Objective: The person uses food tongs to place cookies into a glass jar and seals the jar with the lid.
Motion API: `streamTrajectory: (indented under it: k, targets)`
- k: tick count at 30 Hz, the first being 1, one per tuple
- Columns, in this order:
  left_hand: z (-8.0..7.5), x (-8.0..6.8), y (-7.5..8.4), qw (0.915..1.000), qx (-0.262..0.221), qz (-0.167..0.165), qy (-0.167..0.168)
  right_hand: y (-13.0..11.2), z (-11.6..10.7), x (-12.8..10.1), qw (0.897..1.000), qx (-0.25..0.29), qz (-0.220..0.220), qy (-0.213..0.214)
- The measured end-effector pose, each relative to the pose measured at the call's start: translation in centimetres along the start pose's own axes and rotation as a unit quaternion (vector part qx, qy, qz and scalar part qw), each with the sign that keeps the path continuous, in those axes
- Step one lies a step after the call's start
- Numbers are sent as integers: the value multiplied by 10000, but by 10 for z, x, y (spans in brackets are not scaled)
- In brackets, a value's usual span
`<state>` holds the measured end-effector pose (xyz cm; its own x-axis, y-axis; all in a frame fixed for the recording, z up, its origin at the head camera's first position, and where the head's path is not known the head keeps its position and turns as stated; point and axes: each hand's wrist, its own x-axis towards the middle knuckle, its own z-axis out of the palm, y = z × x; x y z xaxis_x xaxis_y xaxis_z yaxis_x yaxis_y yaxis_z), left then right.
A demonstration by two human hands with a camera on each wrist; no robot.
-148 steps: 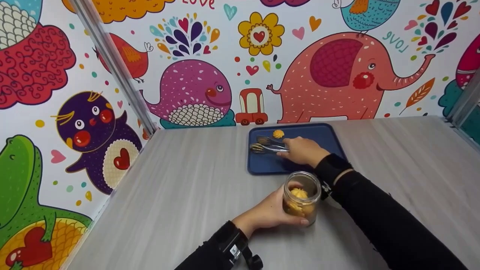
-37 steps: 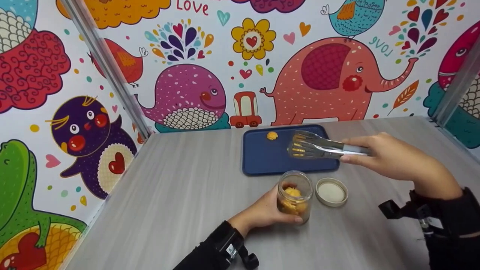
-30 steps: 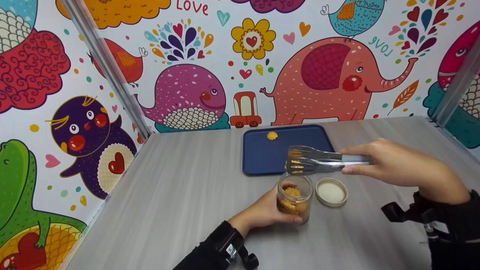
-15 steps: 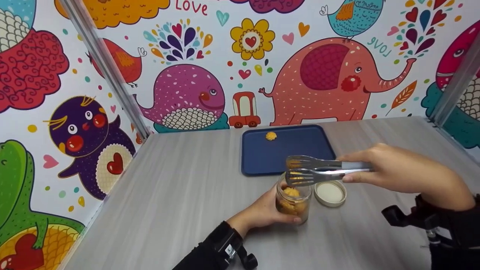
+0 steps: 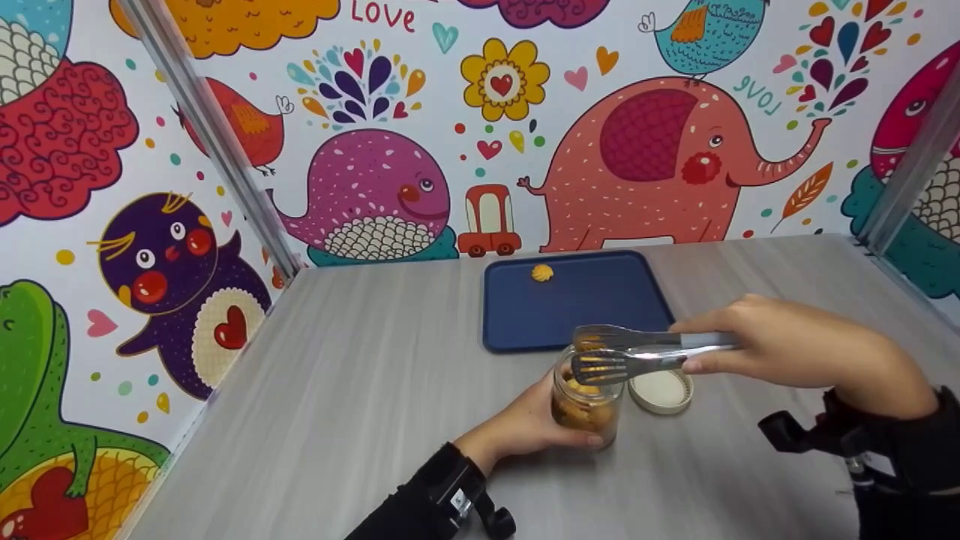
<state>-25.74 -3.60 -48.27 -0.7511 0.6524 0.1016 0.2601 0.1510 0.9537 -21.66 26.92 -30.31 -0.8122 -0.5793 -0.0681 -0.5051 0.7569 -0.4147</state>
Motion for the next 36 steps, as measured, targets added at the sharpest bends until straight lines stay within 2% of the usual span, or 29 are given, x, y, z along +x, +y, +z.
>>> streamTrajectory:
  k: [12,24,36]
  targets:
    - [1,0,-1,10000,72,-2,25,0,1,1,10000,-85,12,48]
    - [1,0,0,9999,89,37,52,0,0,4,9991,1,422,-37]
    - [0,0,-1,9997,224,44,55,0,0,3,9991,82,417,61]
